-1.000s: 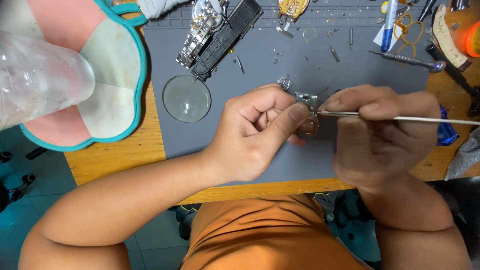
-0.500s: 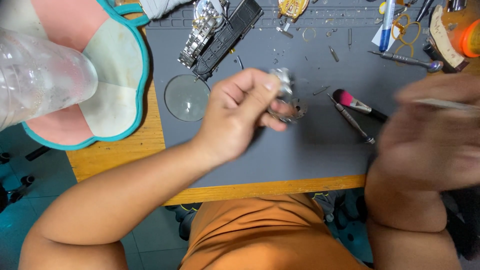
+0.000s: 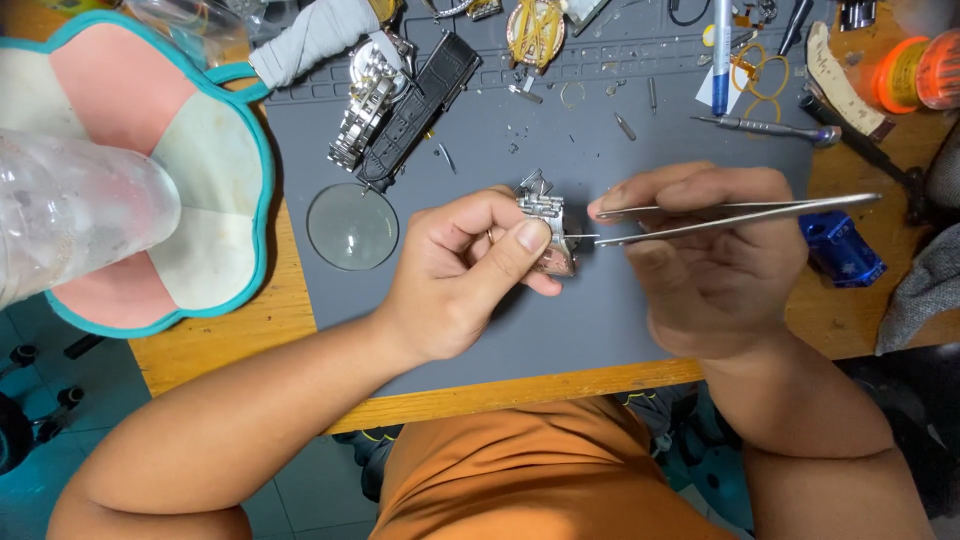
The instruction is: The person uses tweezers and a small metal tool to remove and reinsert pins in a metal watch band. They manipulate the band links and pins, occasionally using a small brush to clean the area. The person works on multiple sections of the band, adjusting and securing the pins.
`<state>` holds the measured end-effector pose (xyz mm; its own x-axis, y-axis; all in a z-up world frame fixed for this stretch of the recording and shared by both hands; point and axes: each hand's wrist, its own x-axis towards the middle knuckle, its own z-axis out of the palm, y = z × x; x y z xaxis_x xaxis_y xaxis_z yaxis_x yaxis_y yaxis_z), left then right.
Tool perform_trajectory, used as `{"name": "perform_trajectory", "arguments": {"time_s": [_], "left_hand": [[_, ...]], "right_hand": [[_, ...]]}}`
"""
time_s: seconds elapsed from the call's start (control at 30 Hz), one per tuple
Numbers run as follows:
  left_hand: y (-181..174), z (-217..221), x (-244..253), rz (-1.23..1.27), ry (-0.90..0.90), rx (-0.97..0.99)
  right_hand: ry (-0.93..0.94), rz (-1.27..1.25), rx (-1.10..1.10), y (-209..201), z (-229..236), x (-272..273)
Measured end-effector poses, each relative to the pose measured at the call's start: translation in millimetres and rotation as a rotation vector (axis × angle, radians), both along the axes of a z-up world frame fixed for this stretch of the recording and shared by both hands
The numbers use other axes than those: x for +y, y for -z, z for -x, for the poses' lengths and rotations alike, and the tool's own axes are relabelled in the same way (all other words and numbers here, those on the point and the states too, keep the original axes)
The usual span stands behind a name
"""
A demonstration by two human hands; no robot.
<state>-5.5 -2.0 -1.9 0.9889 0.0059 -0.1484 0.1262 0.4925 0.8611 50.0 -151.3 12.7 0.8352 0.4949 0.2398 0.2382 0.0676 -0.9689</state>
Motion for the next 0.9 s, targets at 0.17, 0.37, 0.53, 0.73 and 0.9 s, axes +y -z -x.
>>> {"name": "perform_trajectory", "arguments": {"time_s": [0.17,0.37,0.53,0.73,0.9], "left_hand": [[-1.1,0.3,0.0,-0.027,-0.011,-0.007],[-0.7,1.4,-2.5,-0.046,-0.002,-0.02],[-3.8,2.7,-5.3,-0.062,-0.013,-0.04],[-5.9,1.5,-4.6,0.047,0.012,0.072],[-8.6,3.9,-3.7,0.029,0.002,0.051]], "right_hand": [[0.038,-0.01,0.023,-0.2,3.6,2.6],[0.051,-0.015,0.027,0.0,6.9,10.0],[0.091,0.019,0.0,0.4,9.7,6.6],[0.231,0.041,-0.135,2.6,9.9,5.4],[0.185,0.153,-0.187,-6.0,8.1,4.1]]}}
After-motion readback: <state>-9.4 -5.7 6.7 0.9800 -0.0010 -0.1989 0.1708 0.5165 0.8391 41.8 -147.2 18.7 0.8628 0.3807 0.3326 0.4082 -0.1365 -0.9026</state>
